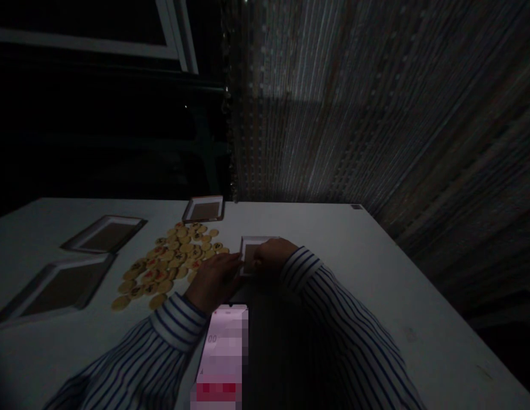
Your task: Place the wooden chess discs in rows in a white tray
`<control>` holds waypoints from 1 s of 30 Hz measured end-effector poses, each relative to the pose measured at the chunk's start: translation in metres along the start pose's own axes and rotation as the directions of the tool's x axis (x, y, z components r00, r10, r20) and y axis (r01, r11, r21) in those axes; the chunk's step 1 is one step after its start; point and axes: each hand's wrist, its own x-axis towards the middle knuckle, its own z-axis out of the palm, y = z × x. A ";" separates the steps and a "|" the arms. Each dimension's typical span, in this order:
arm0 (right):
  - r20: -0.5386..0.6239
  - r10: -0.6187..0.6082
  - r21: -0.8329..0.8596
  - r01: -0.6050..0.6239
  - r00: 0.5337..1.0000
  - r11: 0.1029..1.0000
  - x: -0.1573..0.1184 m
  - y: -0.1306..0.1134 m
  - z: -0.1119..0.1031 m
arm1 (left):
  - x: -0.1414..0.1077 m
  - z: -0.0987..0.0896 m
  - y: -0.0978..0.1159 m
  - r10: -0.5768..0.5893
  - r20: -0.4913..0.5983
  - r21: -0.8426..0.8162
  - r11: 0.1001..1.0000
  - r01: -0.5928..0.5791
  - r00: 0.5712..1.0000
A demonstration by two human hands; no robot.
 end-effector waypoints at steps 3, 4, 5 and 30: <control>0.019 0.000 0.012 0.000 1.000 1.000 0.001 -0.001 0.000 | 0.000 0.000 0.000 0.003 -0.002 0.010 1.000 -0.003 1.000; 0.026 -0.002 0.018 0.002 1.000 1.000 0.001 -0.001 0.000 | -0.001 0.000 0.000 0.002 -0.005 0.010 1.000 -0.002 1.000; 0.031 -0.003 0.022 0.002 1.000 1.000 0.002 -0.002 0.000 | -0.001 0.000 0.000 0.000 -0.009 0.009 1.000 0.000 1.000; -0.028 -0.058 0.021 0.059 0.998 0.998 0.004 0.004 0.003 | -0.001 0.000 0.000 -0.007 -0.006 0.011 1.000 0.007 1.000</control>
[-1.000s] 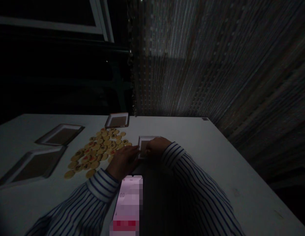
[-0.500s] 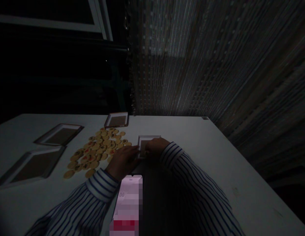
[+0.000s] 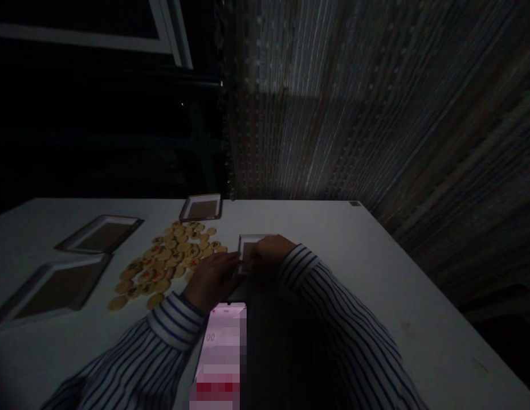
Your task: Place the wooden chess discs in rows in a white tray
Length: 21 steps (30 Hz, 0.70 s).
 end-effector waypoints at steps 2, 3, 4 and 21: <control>0.017 -0.004 -0.006 0.004 1.000 1.000 0.003 0.000 0.003 | 0.000 0.001 0.000 0.001 -0.004 0.001 1.000 -0.001 1.000; 0.023 -0.002 -0.010 0.002 1.000 1.000 0.003 0.000 0.004 | 0.000 0.001 -0.001 0.001 -0.008 -0.004 1.000 -0.001 1.000; 0.028 0.001 -0.014 -0.001 1.000 1.000 0.004 0.000 0.004 | 0.000 0.002 -0.001 0.001 -0.015 -0.010 1.000 -0.001 1.000; 0.066 0.031 0.004 -0.032 0.997 0.999 0.002 -0.004 0.003 | 0.000 0.002 -0.001 0.019 0.002 0.005 1.000 -0.019 1.000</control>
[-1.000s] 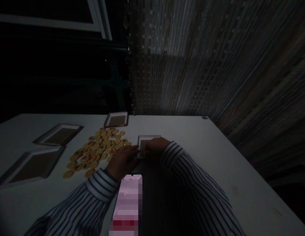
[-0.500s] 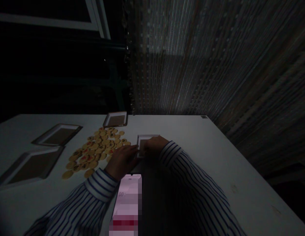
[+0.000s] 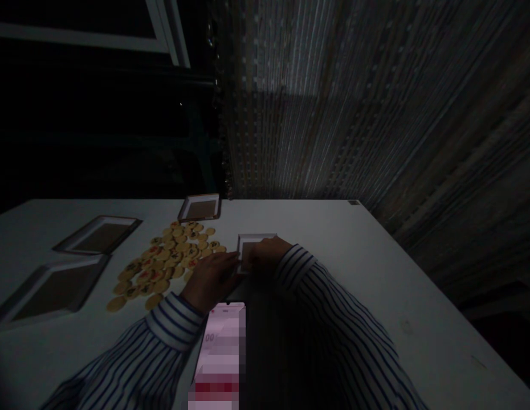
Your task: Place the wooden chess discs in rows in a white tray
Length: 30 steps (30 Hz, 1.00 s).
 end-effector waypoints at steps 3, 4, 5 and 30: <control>-0.009 0.002 0.014 -0.002 1.000 1.000 -0.001 -0.001 0.000 | 0.000 -0.001 0.001 -0.010 -0.004 0.020 1.000 0.010 1.000; -0.009 -0.003 0.017 0.003 1.000 1.000 -0.001 -0.001 0.000 | 0.000 -0.001 0.001 -0.012 -0.006 0.023 1.000 0.013 1.000; -0.007 -0.010 0.016 0.010 1.000 1.000 -0.001 -0.001 0.000 | 0.000 -0.001 0.002 -0.013 -0.008 0.026 1.000 0.013 1.000; 0.032 0.008 -0.010 -0.008 0.999 1.000 0.000 -0.002 -0.002 | 0.000 0.000 0.001 -0.023 0.015 0.042 0.999 0.022 1.000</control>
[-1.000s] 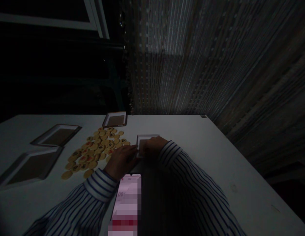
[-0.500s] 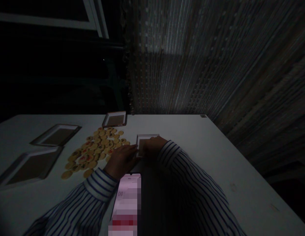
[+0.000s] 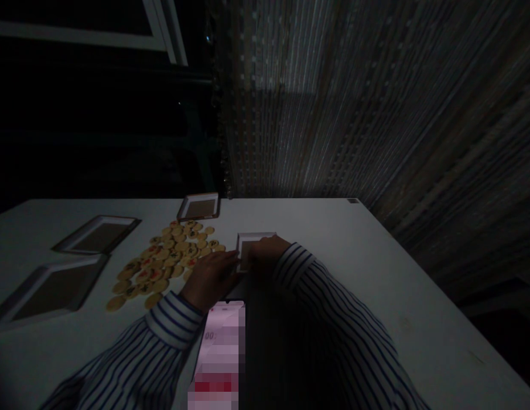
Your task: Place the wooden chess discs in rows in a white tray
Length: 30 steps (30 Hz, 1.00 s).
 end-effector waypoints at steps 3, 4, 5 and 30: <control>0.000 -0.006 -0.004 0.006 1.000 1.000 0.000 0.001 0.000 | 0.000 0.000 0.000 -0.001 -0.007 -0.002 1.000 0.001 1.000; -0.001 -0.013 -0.007 0.013 1.000 1.000 0.000 0.001 0.000 | -0.001 0.000 0.000 0.000 -0.009 -0.004 1.000 0.000 1.000; -0.004 -0.019 -0.010 0.019 1.000 1.000 -0.001 0.001 -0.001 | -0.001 0.000 0.000 0.003 -0.009 -0.006 1.000 -0.003 1.000; -0.042 0.129 0.086 -0.125 0.991 0.988 -0.022 0.015 -0.013 | -0.001 0.000 -0.001 0.010 -0.004 -0.019 1.000 -0.010 1.000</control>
